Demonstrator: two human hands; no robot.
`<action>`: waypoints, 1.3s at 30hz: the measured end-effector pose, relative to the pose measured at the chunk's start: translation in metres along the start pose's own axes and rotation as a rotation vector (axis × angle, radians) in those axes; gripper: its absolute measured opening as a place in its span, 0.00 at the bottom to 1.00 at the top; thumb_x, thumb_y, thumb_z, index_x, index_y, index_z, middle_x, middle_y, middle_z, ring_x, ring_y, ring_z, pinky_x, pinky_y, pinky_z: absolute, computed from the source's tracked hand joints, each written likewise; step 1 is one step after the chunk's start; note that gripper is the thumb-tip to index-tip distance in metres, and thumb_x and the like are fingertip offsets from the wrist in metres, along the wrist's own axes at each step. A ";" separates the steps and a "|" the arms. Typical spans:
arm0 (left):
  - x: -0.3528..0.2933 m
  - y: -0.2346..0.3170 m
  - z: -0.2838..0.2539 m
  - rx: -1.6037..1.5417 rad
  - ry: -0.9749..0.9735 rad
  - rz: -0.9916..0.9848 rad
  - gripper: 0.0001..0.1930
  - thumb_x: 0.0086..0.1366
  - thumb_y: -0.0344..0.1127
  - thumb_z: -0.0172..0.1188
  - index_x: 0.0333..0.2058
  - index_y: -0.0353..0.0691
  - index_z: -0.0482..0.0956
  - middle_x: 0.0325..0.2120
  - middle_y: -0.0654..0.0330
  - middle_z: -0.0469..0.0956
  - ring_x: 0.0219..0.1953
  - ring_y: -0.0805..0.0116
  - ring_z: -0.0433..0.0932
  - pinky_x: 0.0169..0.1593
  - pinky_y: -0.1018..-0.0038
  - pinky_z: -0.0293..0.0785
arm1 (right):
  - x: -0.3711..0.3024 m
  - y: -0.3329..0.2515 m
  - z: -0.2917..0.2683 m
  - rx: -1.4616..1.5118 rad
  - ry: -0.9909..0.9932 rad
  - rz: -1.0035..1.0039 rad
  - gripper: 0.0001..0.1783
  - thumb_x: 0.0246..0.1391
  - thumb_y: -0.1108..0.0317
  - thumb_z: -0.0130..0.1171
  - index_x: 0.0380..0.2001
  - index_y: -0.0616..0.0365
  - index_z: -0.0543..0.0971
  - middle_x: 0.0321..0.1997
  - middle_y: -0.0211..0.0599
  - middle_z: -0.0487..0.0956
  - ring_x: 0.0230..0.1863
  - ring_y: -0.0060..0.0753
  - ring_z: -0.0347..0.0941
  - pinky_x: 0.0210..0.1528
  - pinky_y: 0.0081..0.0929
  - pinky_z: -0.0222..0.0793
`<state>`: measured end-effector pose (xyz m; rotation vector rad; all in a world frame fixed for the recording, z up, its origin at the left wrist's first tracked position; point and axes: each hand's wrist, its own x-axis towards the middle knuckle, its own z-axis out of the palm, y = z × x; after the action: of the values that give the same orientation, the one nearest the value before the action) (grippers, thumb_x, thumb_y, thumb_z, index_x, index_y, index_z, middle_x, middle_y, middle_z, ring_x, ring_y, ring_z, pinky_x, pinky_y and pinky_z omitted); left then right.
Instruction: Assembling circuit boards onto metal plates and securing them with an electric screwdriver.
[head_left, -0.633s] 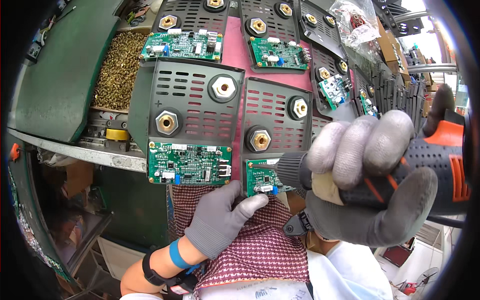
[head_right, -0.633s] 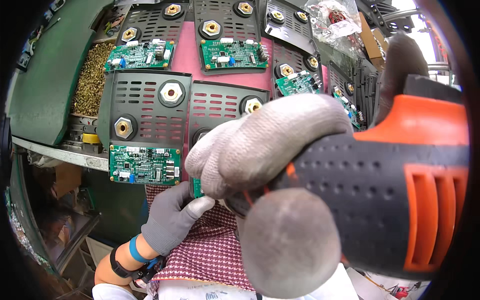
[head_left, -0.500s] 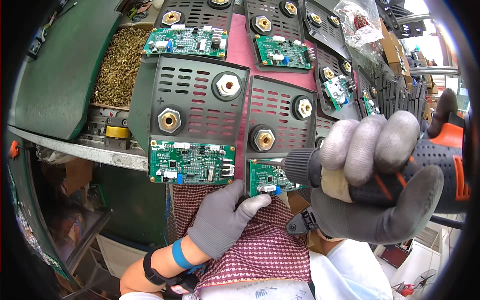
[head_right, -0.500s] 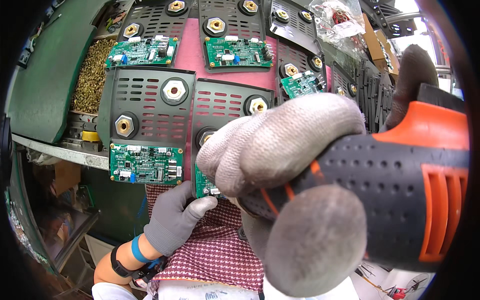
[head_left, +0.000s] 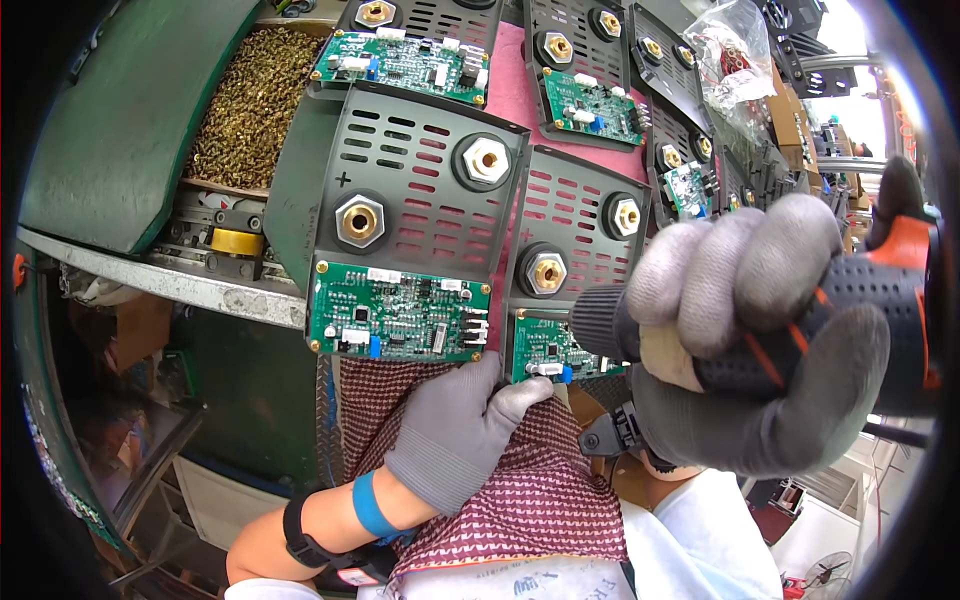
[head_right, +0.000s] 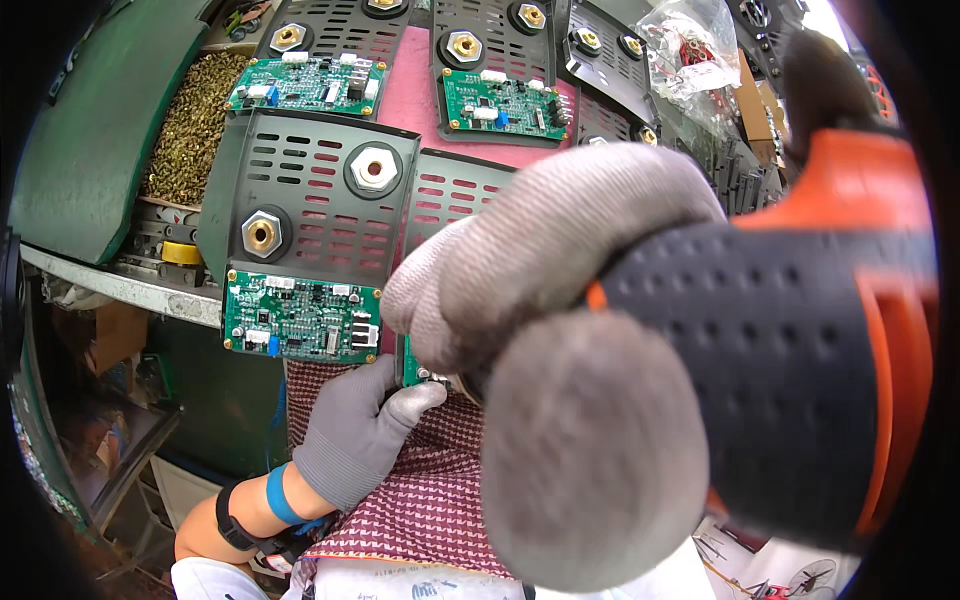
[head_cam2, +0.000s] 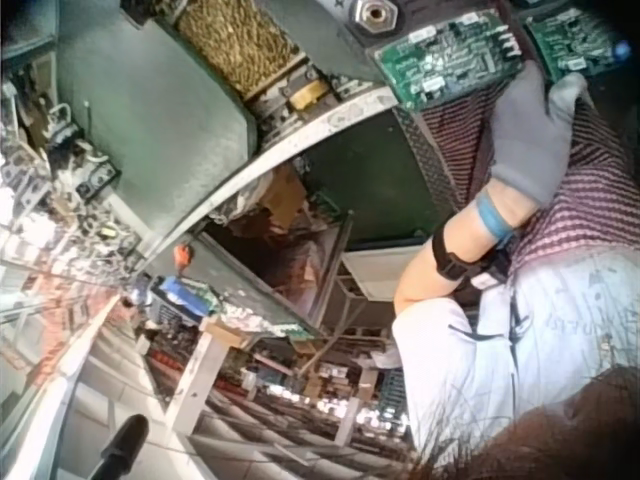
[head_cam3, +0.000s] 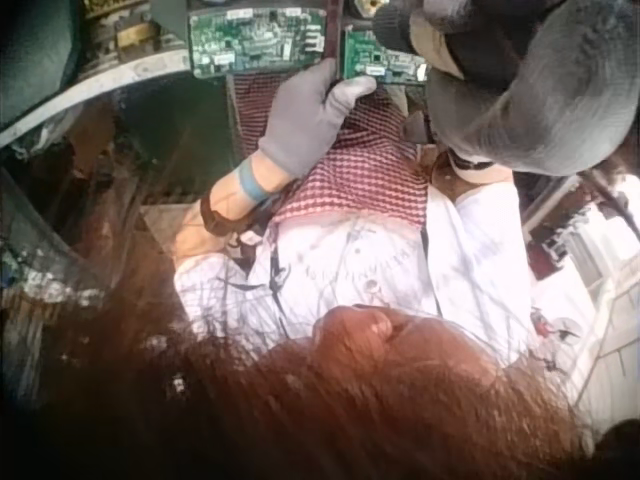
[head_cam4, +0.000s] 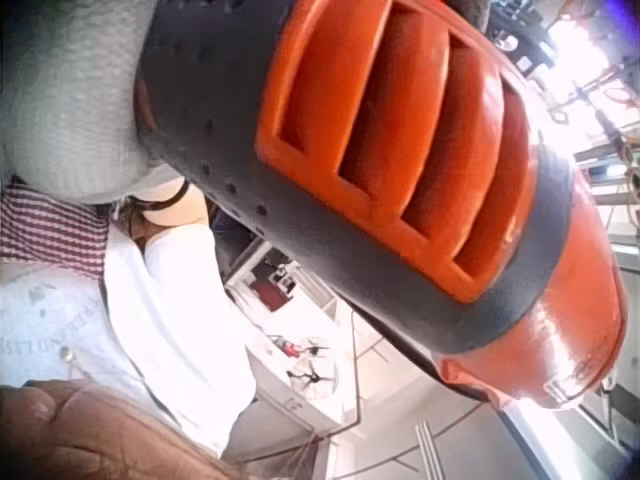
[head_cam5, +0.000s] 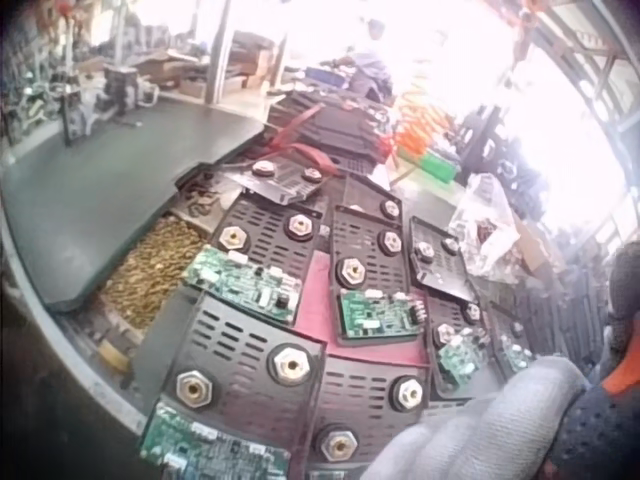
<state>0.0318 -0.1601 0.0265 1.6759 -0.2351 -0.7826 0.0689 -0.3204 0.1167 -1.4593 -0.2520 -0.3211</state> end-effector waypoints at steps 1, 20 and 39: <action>0.000 0.000 -0.001 -0.004 0.006 0.002 0.29 0.64 0.60 0.50 0.26 0.34 0.71 0.18 0.45 0.69 0.23 0.48 0.72 0.27 0.62 0.67 | 0.001 0.002 0.000 0.001 -0.014 0.005 0.19 0.60 0.49 0.49 0.28 0.53 0.63 0.22 0.29 0.64 0.19 0.22 0.60 0.20 0.24 0.62; -0.022 0.023 -0.072 -0.610 -0.387 -0.450 0.17 0.65 0.34 0.46 0.48 0.30 0.71 0.33 0.58 0.75 0.29 0.79 0.69 0.32 0.81 0.68 | -0.016 -0.025 0.009 0.259 -0.003 -0.255 0.30 0.59 0.57 0.53 0.56 0.60 0.54 0.24 0.30 0.67 0.18 0.19 0.64 0.20 0.21 0.69; -0.019 0.012 -0.042 -0.580 -0.238 -0.246 0.26 0.70 0.56 0.43 0.37 0.34 0.74 0.18 0.62 0.76 0.15 0.83 0.61 0.18 0.85 0.57 | -0.027 -0.028 0.017 0.289 0.022 -0.243 0.34 0.60 0.58 0.52 0.60 0.57 0.48 0.24 0.30 0.67 0.17 0.19 0.64 0.19 0.22 0.70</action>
<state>0.0464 -0.1197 0.0475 1.0729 0.0397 -1.1143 0.0335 -0.3043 0.1350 -1.1408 -0.4412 -0.4773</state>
